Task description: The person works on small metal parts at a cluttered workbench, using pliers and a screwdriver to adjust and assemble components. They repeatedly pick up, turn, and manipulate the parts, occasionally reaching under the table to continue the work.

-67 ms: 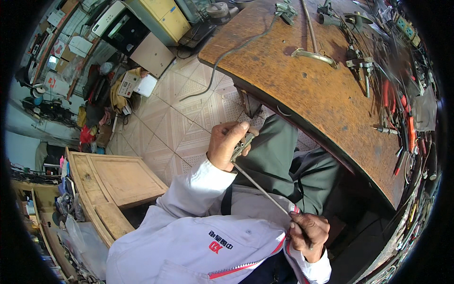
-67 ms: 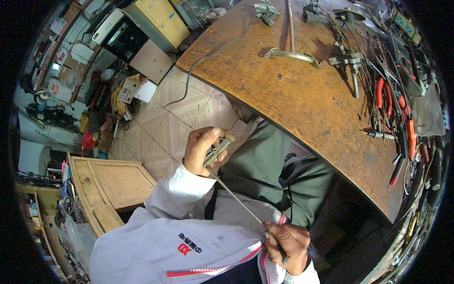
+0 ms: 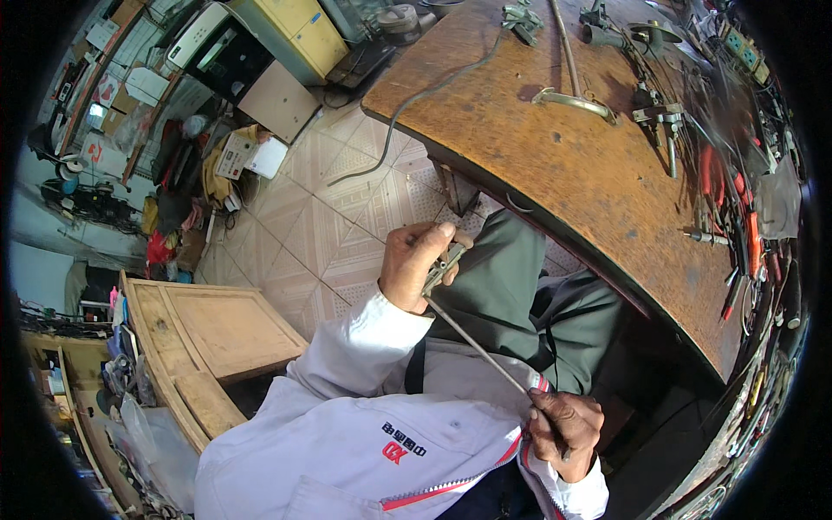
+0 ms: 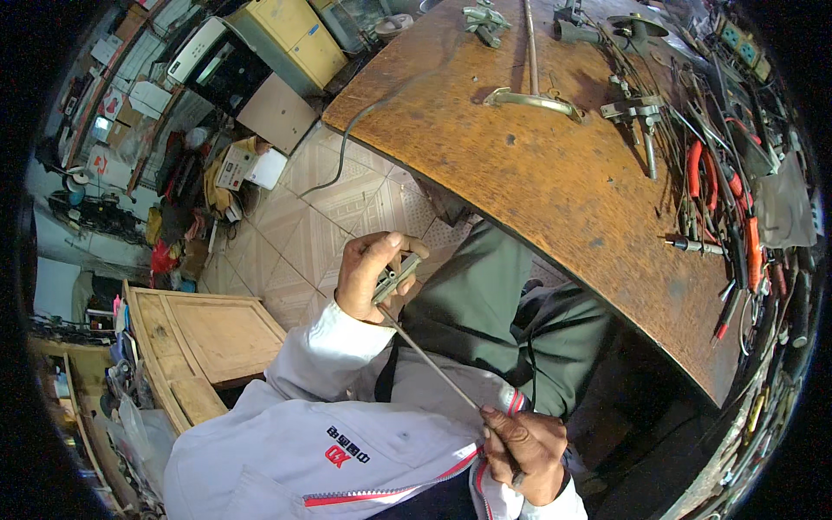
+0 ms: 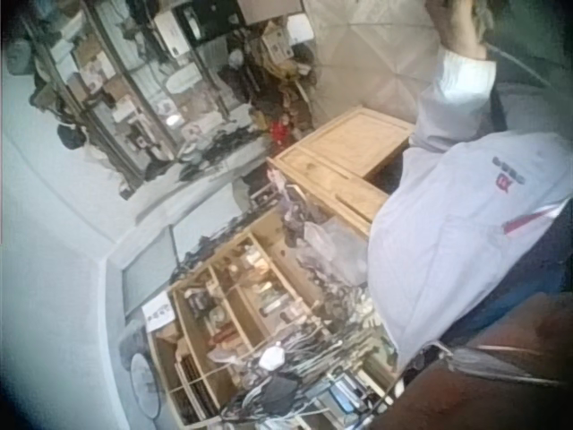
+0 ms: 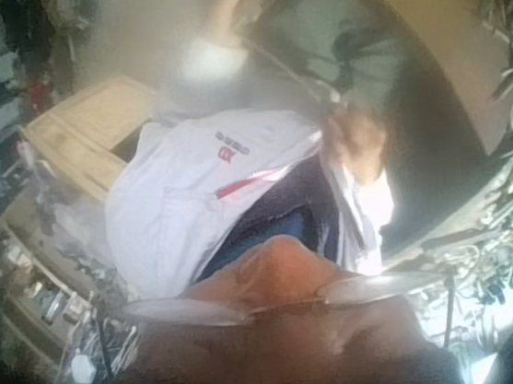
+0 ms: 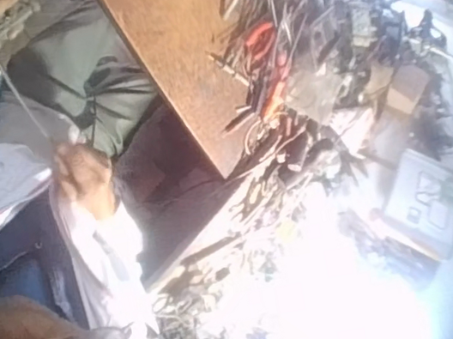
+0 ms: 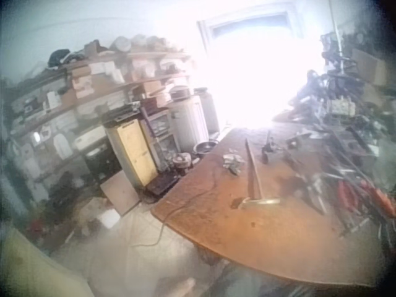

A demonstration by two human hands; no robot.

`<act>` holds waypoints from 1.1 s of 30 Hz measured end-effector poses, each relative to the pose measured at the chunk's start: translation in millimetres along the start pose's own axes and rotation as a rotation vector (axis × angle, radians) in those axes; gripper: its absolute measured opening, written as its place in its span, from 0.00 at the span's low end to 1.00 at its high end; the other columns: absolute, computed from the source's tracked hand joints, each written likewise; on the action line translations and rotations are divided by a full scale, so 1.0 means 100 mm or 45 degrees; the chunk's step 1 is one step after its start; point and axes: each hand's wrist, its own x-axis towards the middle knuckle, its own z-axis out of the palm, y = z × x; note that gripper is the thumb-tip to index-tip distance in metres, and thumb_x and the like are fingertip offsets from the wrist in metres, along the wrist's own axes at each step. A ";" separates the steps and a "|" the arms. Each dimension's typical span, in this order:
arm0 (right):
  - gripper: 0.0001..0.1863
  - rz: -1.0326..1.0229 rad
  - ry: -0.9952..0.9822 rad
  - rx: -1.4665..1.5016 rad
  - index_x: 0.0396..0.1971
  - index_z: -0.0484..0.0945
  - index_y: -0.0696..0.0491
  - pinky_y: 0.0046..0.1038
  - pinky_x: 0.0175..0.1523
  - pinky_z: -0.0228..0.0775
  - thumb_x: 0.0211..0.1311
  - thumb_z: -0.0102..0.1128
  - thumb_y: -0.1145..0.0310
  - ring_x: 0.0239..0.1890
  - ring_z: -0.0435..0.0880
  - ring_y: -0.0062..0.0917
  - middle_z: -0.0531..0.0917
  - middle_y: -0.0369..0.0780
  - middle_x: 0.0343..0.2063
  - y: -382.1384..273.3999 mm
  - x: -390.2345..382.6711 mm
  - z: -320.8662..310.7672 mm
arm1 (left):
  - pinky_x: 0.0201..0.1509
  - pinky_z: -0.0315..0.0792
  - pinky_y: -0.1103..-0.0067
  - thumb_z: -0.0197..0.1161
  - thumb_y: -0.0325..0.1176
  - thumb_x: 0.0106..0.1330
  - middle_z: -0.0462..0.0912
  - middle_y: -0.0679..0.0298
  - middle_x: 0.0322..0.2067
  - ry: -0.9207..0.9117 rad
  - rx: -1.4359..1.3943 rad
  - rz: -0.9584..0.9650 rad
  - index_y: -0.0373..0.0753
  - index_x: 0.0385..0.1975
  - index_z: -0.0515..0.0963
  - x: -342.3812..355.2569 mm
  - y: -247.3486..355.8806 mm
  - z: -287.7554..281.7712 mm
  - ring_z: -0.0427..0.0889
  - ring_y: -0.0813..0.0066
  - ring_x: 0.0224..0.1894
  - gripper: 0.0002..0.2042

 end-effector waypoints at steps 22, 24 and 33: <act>0.16 1.103 0.318 1.356 0.39 0.80 0.70 0.21 0.18 0.54 0.60 0.68 0.71 0.12 0.65 0.16 0.73 0.37 0.14 -0.16 -0.02 0.05 | 0.20 0.67 0.82 0.60 0.37 0.67 0.83 0.52 0.30 -0.096 -0.363 0.253 0.30 0.24 0.77 0.02 0.06 0.12 0.73 0.77 0.17 0.15; 0.15 1.009 0.309 1.126 0.39 0.81 0.69 0.21 0.20 0.57 0.60 0.68 0.71 0.13 0.68 0.16 0.75 0.37 0.14 -0.18 -0.09 0.06 | 0.20 0.68 0.82 0.60 0.37 0.67 0.84 0.50 0.34 -0.142 -0.378 0.288 0.32 0.22 0.76 0.05 0.02 0.09 0.74 0.77 0.17 0.15; 0.13 0.800 0.133 0.678 0.39 0.84 0.65 0.18 0.27 0.65 0.59 0.68 0.71 0.19 0.75 0.14 0.81 0.37 0.16 -0.21 -0.13 0.00 | 0.20 0.66 0.84 0.60 0.38 0.67 0.84 0.56 0.28 -0.120 -0.170 0.332 0.28 0.27 0.80 0.02 0.08 0.10 0.73 0.81 0.17 0.16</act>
